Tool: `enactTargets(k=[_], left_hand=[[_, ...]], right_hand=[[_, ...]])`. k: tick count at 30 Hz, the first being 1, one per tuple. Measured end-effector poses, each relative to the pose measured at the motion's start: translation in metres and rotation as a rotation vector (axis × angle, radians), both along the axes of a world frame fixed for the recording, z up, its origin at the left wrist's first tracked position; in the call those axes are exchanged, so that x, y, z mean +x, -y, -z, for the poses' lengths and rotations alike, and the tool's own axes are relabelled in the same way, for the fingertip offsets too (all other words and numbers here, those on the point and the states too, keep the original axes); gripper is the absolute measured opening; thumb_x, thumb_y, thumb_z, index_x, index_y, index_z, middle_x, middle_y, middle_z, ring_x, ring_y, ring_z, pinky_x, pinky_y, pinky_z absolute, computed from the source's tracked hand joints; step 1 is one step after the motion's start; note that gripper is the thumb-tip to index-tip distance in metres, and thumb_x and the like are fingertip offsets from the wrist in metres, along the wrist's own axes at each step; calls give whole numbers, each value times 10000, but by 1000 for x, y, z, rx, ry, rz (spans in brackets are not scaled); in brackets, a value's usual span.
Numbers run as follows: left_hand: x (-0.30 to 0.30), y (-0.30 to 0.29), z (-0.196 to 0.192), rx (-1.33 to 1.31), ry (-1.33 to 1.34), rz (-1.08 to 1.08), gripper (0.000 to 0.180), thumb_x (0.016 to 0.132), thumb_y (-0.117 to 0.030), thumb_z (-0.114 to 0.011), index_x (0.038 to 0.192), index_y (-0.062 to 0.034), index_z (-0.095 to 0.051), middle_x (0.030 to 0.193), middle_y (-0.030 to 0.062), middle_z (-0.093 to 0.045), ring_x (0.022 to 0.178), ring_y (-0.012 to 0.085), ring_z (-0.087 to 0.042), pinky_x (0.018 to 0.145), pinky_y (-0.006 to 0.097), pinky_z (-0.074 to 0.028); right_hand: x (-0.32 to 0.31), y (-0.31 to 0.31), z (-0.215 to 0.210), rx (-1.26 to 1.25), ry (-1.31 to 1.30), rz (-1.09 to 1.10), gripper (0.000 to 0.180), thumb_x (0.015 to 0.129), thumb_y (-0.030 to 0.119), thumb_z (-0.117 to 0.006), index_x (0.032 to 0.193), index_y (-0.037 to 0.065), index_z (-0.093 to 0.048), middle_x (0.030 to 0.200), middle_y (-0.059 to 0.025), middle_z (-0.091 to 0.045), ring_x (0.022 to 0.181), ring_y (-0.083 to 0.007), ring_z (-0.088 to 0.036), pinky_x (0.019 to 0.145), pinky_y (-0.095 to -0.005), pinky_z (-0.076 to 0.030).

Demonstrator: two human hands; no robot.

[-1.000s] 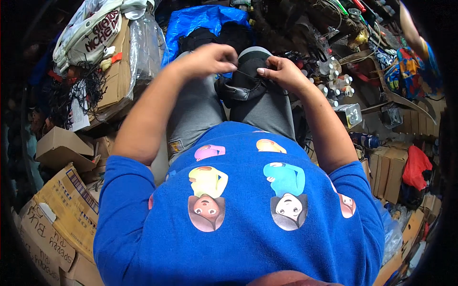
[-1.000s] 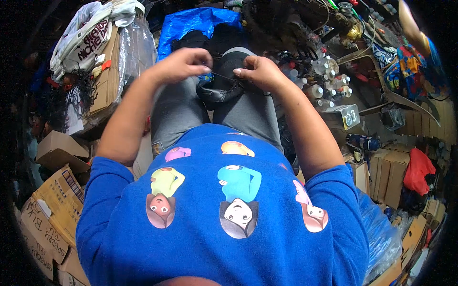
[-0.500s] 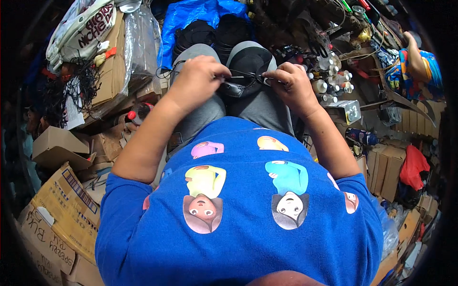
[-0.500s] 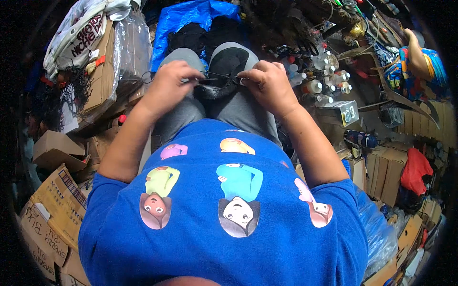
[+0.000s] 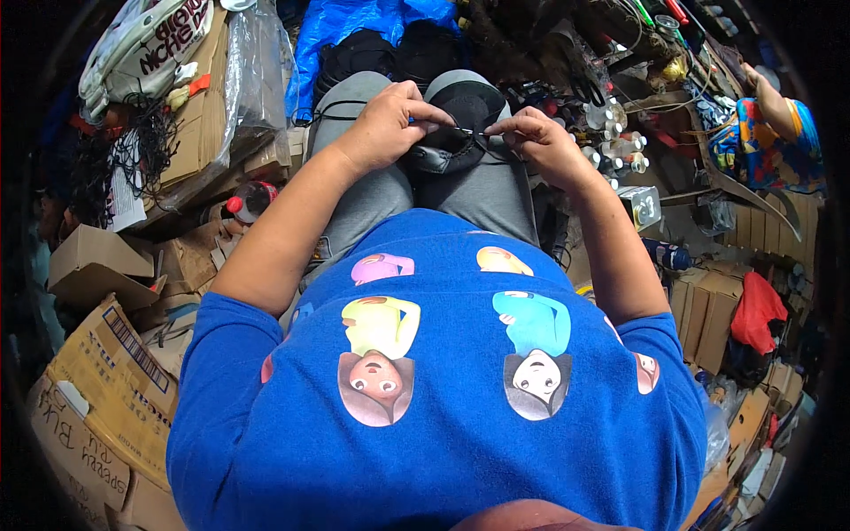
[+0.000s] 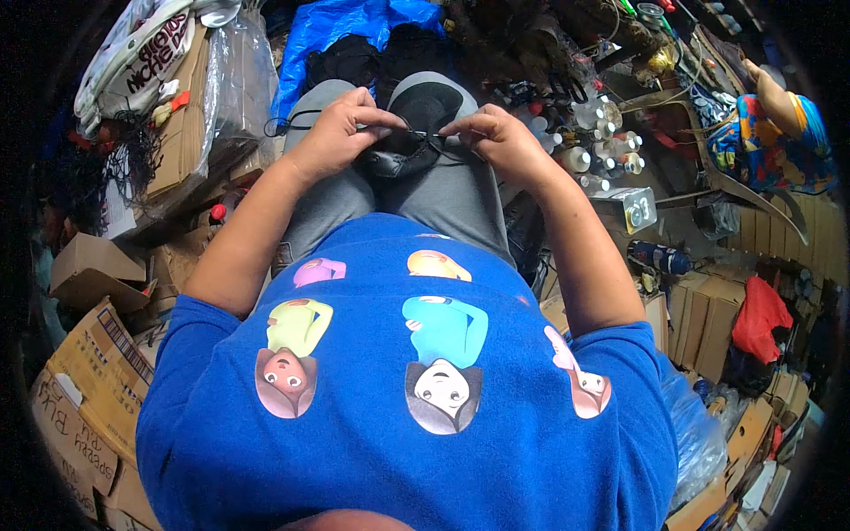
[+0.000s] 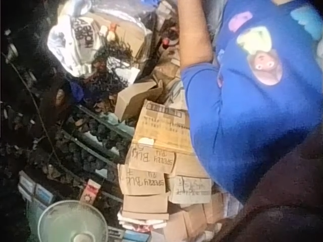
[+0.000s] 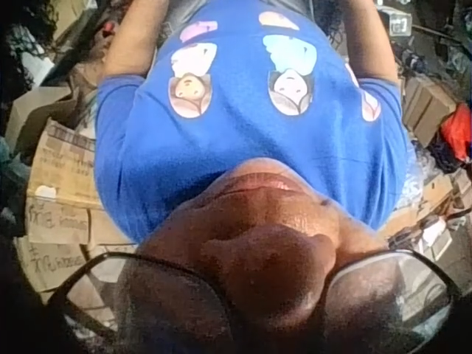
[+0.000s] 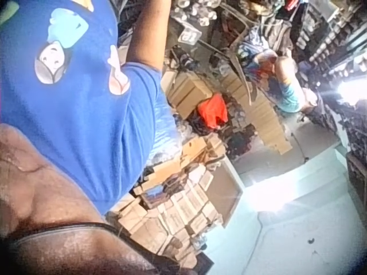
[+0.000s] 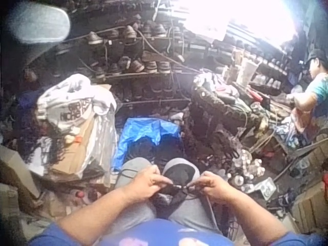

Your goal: The recorder laces a black shoe while holding it on their lap.

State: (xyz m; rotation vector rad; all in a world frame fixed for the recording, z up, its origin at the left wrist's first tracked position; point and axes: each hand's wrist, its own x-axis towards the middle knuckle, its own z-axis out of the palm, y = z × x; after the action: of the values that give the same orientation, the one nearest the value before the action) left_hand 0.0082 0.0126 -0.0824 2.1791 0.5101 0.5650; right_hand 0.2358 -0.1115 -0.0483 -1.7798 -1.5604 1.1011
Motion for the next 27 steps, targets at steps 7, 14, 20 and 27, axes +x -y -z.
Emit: enactTargets(k=[7,14,20,27], left_hand=[[0,-2,3,37,-4,19,218,763,-34,-647,927,-158,-719,735,26,-434,731,172,-440,668,277,-379],[0,-3,2,-31,-13,28,208,768,-48,-653,928,-164,-720,722,23,-435,724,161,-438,659,273,-376],[1,-3,2,-3,-35,36,224,767,-48,-654,939,-175,-721,716,18,-439,722,158,-441,659,273,-379],[11,-6,2,-74,-83,75,224,771,-67,-654,956,-174,-720,728,20,-451,728,159,-454,678,267,-386]], right_hand=[[4,-4,2,7,-27,-23,397,719,-67,-510,1000,141,-697,850,-42,-507,840,-155,-539,787,-266,-439],[6,-3,3,24,-39,-31,391,719,-54,-527,998,150,-709,814,-30,-501,791,-144,-526,741,-252,-433],[5,-5,1,-21,-48,-15,348,741,-27,-556,1003,143,-709,812,-27,-503,784,-137,-522,717,-253,-435],[10,-6,5,-73,-133,-36,330,767,-7,-581,1042,135,-697,893,-30,-567,855,-135,-551,784,-253,-444]])
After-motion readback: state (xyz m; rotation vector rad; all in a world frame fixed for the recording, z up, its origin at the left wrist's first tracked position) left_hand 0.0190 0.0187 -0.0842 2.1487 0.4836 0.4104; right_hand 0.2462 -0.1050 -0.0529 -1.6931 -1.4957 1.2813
